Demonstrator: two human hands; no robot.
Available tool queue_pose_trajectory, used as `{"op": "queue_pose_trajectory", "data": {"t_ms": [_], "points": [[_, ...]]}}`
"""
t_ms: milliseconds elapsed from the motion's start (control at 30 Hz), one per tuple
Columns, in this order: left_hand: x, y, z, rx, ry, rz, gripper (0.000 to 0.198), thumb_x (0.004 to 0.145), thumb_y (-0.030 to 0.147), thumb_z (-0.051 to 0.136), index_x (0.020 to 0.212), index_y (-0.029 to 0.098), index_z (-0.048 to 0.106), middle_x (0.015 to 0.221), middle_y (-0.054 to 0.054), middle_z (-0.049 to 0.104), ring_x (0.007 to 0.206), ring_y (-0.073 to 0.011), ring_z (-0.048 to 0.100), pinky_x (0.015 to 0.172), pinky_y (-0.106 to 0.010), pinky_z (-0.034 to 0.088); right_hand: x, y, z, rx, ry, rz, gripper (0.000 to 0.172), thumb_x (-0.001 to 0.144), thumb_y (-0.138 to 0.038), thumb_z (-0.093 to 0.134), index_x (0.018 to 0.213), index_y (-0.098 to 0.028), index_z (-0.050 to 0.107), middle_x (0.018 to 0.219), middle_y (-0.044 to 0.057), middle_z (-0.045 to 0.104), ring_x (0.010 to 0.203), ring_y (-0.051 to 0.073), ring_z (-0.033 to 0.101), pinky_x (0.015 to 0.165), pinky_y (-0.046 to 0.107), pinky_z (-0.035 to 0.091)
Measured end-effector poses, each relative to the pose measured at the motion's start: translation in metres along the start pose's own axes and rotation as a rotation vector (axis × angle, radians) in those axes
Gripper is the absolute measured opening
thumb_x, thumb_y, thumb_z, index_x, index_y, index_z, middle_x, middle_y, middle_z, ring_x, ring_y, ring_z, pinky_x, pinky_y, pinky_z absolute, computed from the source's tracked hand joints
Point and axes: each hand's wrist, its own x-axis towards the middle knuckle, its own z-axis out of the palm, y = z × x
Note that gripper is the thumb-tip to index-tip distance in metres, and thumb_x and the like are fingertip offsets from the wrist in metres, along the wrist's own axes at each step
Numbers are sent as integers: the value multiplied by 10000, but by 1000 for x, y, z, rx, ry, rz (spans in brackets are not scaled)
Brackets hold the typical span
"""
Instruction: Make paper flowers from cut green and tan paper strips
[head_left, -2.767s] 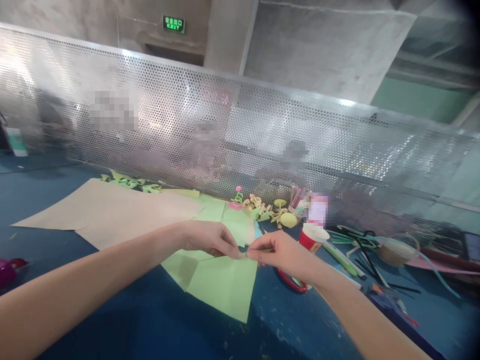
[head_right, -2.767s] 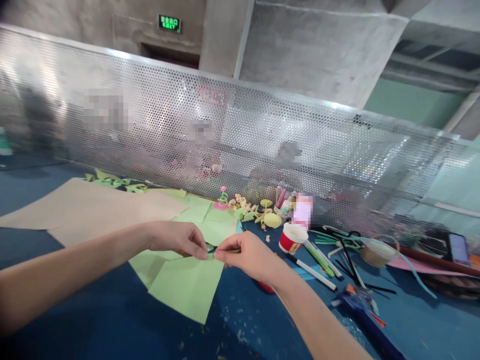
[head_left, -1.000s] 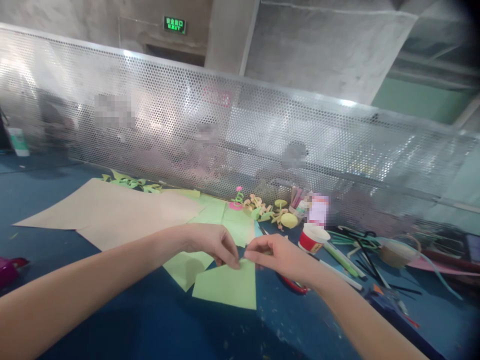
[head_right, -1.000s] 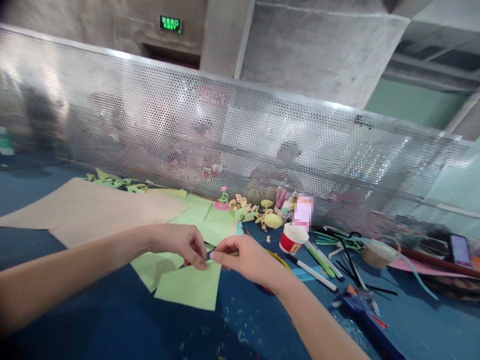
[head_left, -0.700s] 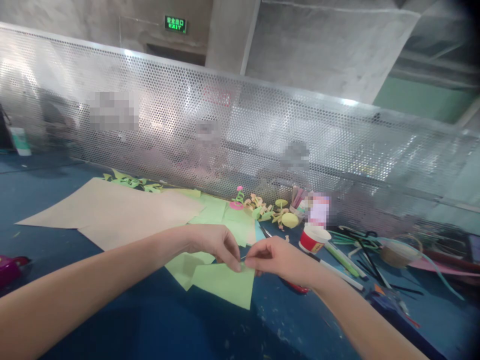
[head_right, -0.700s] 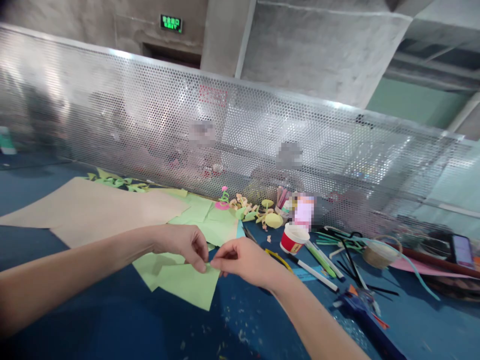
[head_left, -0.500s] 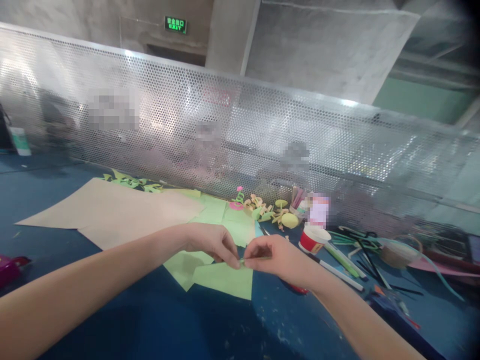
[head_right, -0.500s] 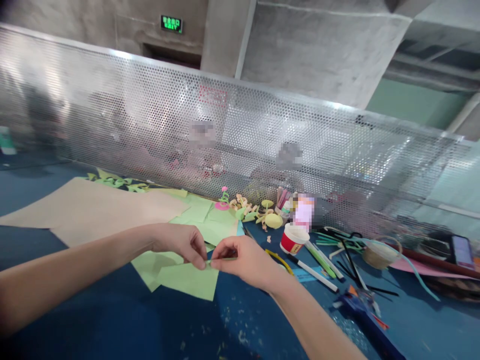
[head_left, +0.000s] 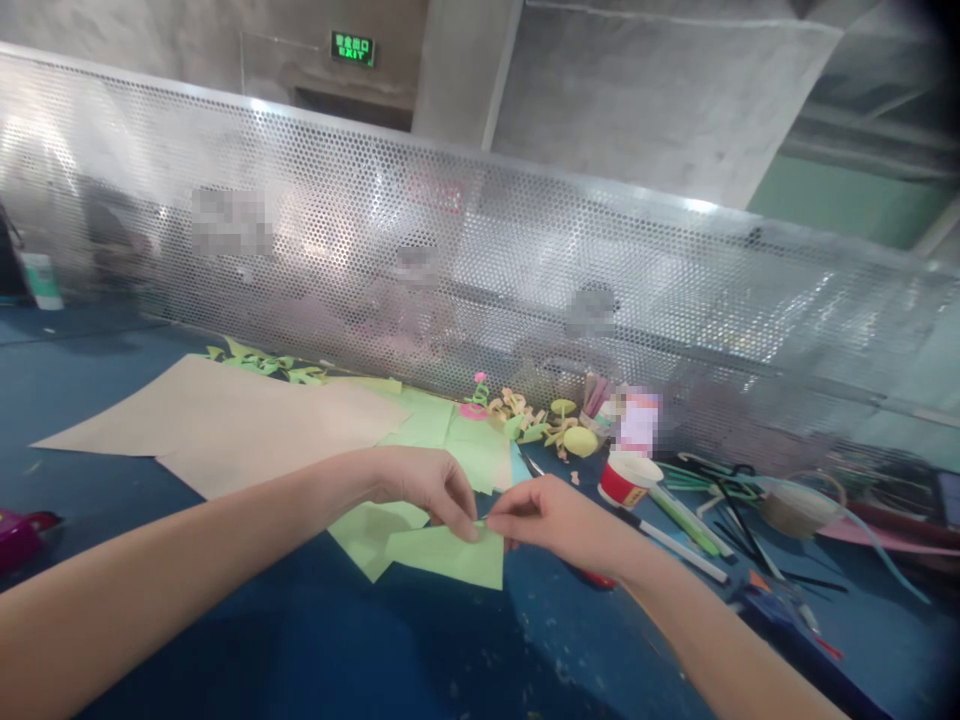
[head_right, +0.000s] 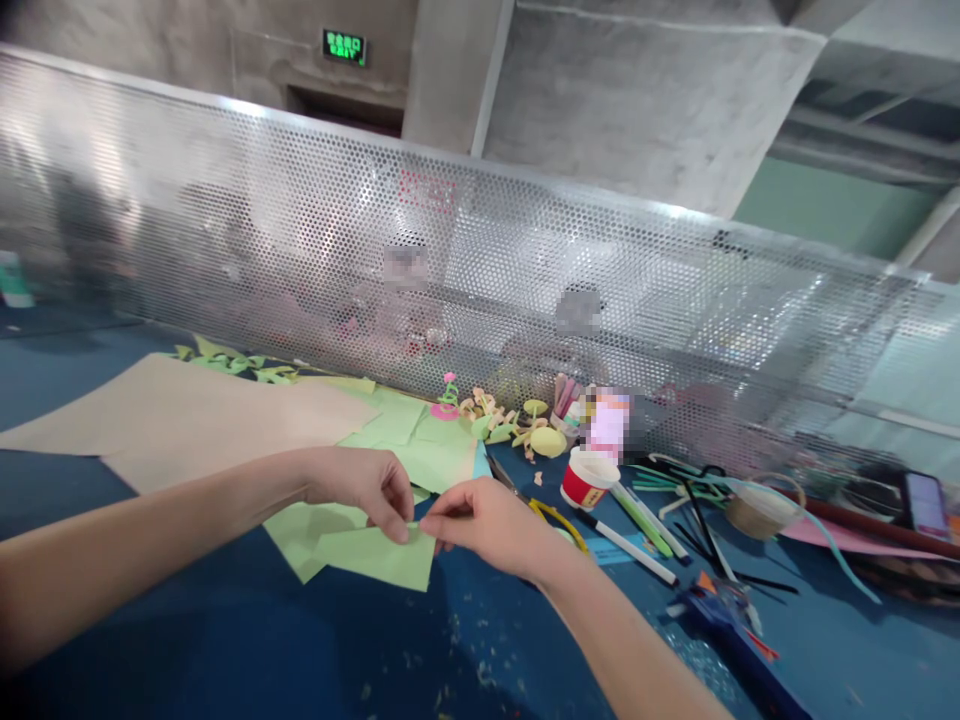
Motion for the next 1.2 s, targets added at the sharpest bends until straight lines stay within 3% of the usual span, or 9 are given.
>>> {"op": "queue_pose_trajectory", "data": {"t_ms": [367, 533, 633, 800, 900, 1200], "points": [[0, 0, -3, -56, 9, -11, 293, 485, 387, 762, 675, 178, 686, 571, 21, 526, 550, -94, 405, 528, -238, 303, -2, -4, 1, -90, 129, -79, 209, 711, -362, 614, 793, -187, 692, 795, 22, 681, 750, 170, 594, 687, 260, 432], [0, 2, -4, -54, 43, -28, 291, 466, 378, 768, 666, 180, 694, 611, 12, 575, 579, -101, 430, 557, -239, 322, 0, -2, -2, 130, 150, -5, 417, 818, -495, 429, 956, -168, 649, 895, 70, 667, 783, 173, 609, 705, 295, 465], [-1, 2, -3, -43, 20, -29, 291, 465, 373, 770, 672, 183, 695, 620, 10, 580, 585, -102, 436, 557, -237, 324, 0, -1, -4, 218, 152, 52, 502, 842, -531, 342, 949, -150, 651, 866, 83, 667, 787, 173, 603, 674, 293, 473], [-2, 3, -2, 14, 25, -30, 321, 463, 413, 763, 674, 184, 689, 596, 18, 555, 573, -101, 424, 537, -237, 303, -1, 0, -1, 89, -8, 35, 371, 786, -481, 496, 800, -149, 662, 737, 40, 657, 631, 129, 554, 633, 257, 444], [-2, 2, -2, 54, 12, -22, 335, 469, 429, 759, 683, 183, 686, 591, 20, 533, 569, -96, 405, 510, -226, 269, -1, 1, 1, 89, -67, 14, 305, 758, -439, 550, 796, -155, 655, 708, 31, 648, 644, 133, 552, 640, 251, 433], [1, -7, -4, -7, -99, 2, 316, 531, 435, 729, 673, 163, 654, 479, 54, 346, 461, -65, 251, 432, -241, 145, -2, -4, 3, -76, 23, -52, 195, 737, -345, 586, 805, -171, 643, 745, 17, 625, 674, 134, 543, 620, 239, 411]]}}
